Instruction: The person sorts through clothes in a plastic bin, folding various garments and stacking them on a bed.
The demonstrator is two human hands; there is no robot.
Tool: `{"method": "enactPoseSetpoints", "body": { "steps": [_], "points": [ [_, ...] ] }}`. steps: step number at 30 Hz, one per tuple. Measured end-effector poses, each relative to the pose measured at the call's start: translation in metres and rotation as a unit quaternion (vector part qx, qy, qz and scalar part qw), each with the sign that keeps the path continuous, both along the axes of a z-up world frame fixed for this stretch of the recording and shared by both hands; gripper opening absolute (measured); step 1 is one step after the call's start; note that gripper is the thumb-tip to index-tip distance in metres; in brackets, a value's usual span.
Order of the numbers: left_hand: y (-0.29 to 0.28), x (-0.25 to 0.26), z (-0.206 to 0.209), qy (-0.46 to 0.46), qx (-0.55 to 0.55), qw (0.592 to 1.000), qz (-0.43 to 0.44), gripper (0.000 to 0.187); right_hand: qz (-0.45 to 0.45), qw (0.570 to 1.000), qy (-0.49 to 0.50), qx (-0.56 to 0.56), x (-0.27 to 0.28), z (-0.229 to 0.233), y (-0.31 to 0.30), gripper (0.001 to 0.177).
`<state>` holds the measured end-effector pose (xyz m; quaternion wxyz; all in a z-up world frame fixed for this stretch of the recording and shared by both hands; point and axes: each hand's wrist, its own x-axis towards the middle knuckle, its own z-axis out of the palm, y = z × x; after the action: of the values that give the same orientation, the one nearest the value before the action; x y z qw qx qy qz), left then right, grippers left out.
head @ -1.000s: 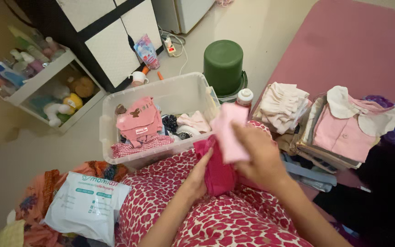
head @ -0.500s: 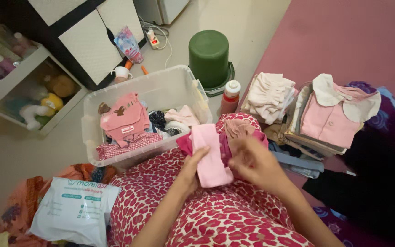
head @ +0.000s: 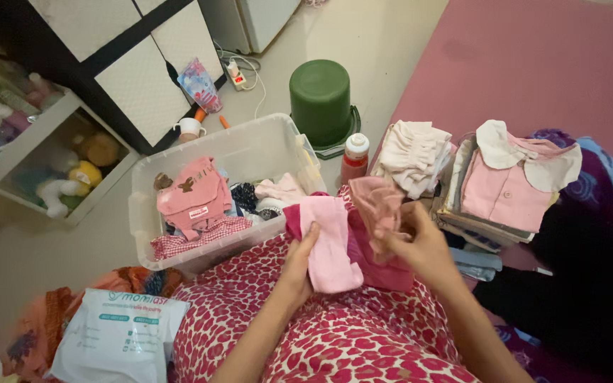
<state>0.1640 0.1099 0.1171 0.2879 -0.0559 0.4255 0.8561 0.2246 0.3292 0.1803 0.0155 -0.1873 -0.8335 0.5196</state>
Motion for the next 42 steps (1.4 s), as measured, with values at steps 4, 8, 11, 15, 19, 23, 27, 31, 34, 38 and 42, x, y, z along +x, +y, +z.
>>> {"method": "enactPoseSetpoints", "body": {
  "steps": [4,8,11,15,19,23,27,31,34,38,42],
  "points": [
    [0.012,-0.002,0.003,0.054,-0.057,0.996,0.047,0.05,0.02,0.958,0.096,-0.269,0.007,0.014,-0.001,0.051],
    [0.022,0.004,0.005,0.048,-0.052,0.997,0.021,0.057,0.107,0.991,-0.06,-0.062,0.007,0.001,-0.029,0.047],
    [0.028,0.009,0.005,0.099,0.064,0.993,-0.025,0.067,0.096,0.977,0.073,-0.178,0.01,-0.012,-0.045,0.056],
    [0.026,0.01,0.018,0.214,-0.165,0.961,-0.055,0.046,0.114,0.983,0.077,-0.12,0.017,-0.024,-0.029,0.06],
    [0.048,-0.001,0.038,0.176,0.019,0.978,-0.114,0.049,0.029,0.981,0.152,-0.116,0.021,-0.046,-0.004,0.084],
    [0.09,0.004,0.037,0.17,0.05,0.961,-0.211,0.051,0.035,0.97,0.081,-0.227,0.04,-0.064,0.043,0.076],
    [0.11,0.016,0.03,0.216,-0.155,0.916,-0.302,0.057,0.07,0.966,0.043,-0.244,0.075,-0.055,0.11,0.088],
    [0.116,0.024,0.016,0.214,-0.09,0.928,-0.291,0.095,0.077,0.968,-0.125,-0.202,0.098,-0.051,0.168,0.092],
    [0.118,0.022,0.001,0.27,-0.126,0.904,-0.307,0.076,0.17,0.953,-0.193,-0.163,0.087,-0.067,0.179,0.089],
    [0.112,0.023,-0.009,0.272,-0.154,0.893,-0.325,0.069,0.286,0.93,-0.222,-0.063,0.068,-0.104,0.175,0.094],
    [0.106,0.022,-0.007,0.261,-0.157,0.904,-0.301,0.055,0.267,0.936,-0.217,-0.073,0.071,-0.11,0.177,0.086]
  ]
}}
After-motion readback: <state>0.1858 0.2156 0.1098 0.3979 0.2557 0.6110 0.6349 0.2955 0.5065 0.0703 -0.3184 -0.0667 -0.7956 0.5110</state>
